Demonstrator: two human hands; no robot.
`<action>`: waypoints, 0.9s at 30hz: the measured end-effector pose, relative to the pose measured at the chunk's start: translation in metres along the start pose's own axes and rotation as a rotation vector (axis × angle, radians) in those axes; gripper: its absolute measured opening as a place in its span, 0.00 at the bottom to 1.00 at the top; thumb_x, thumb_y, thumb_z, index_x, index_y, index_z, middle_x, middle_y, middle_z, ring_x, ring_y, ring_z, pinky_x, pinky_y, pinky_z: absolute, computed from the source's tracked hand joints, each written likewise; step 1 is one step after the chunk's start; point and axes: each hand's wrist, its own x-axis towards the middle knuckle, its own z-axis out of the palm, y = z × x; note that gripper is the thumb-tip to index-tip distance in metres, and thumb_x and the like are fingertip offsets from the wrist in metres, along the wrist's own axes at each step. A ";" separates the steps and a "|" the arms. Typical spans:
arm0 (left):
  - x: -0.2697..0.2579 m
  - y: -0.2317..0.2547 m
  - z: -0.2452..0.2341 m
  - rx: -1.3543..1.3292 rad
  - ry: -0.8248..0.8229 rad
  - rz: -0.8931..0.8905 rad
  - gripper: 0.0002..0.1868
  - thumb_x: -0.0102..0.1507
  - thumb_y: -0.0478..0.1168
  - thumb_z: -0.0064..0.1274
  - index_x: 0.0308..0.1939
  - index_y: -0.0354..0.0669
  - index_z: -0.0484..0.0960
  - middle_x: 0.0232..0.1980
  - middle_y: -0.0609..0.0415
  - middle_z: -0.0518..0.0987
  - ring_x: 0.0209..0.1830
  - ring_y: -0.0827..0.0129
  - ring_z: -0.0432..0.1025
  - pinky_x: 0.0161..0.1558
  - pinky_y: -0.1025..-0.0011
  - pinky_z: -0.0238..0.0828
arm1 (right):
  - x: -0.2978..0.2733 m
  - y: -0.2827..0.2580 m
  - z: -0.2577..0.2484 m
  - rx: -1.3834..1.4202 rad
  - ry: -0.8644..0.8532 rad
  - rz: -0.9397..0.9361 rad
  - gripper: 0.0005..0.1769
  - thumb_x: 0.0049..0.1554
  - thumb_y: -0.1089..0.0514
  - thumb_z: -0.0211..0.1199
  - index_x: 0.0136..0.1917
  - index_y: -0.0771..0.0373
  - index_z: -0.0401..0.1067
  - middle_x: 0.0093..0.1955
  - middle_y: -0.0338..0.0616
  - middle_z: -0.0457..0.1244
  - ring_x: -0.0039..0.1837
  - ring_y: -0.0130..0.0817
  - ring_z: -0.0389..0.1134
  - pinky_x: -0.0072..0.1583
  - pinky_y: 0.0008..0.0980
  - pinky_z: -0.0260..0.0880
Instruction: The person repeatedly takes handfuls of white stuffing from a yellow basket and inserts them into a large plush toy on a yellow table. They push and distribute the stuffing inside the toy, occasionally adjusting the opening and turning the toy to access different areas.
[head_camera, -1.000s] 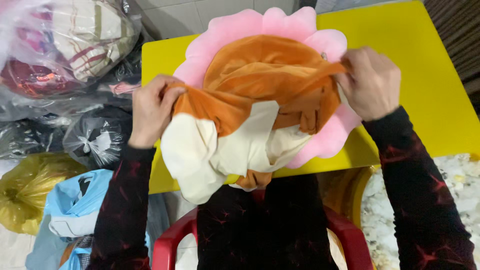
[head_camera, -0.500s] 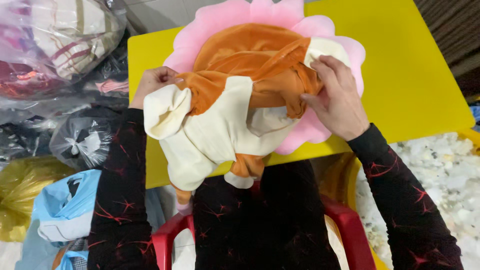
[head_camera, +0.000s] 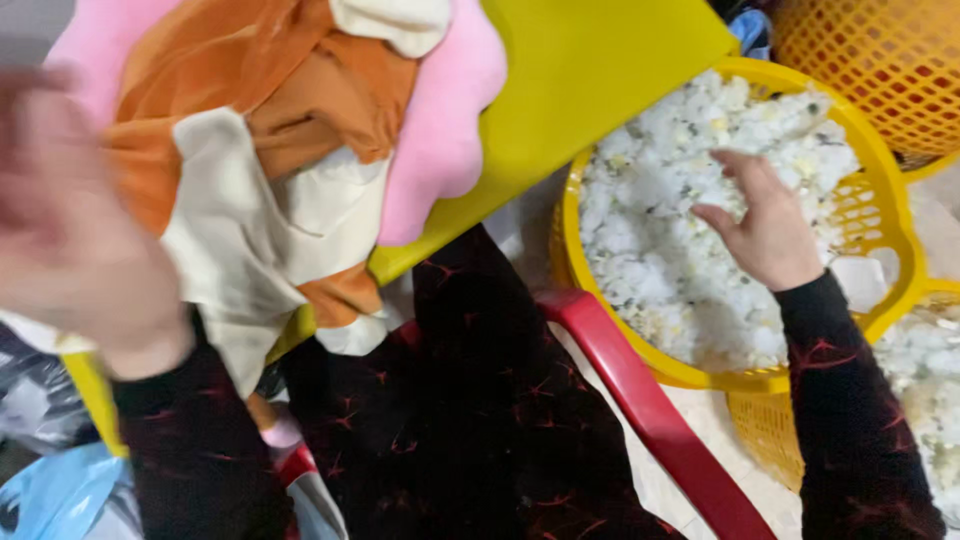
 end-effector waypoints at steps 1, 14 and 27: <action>-0.021 0.031 0.032 -0.110 -0.066 0.033 0.20 0.68 0.34 0.57 0.65 0.40 0.75 0.54 0.49 0.78 0.41 0.68 0.76 0.41 0.71 0.74 | -0.015 0.019 0.007 -0.025 -0.040 0.024 0.31 0.57 0.53 0.70 0.71 0.64 0.67 0.62 0.57 0.65 0.61 0.52 0.69 0.60 0.45 0.70; -0.213 0.114 0.281 -0.488 -0.997 -0.043 0.17 0.63 0.37 0.59 0.55 0.39 0.80 0.52 0.46 0.80 0.43 0.58 0.79 0.46 0.66 0.77 | -0.089 0.091 0.157 -0.146 -0.181 0.246 0.15 0.54 0.55 0.65 0.56 0.52 0.78 0.50 0.49 0.70 0.50 0.52 0.73 0.51 0.50 0.72; -0.275 0.149 0.360 -0.849 -1.242 -0.749 0.34 0.64 0.45 0.56 0.73 0.44 0.64 0.62 0.49 0.75 0.37 0.67 0.76 0.38 0.68 0.77 | -0.074 0.039 0.043 0.357 0.078 0.312 0.20 0.53 0.66 0.67 0.60 0.62 0.76 0.48 0.46 0.68 0.40 0.29 0.66 0.46 0.30 0.69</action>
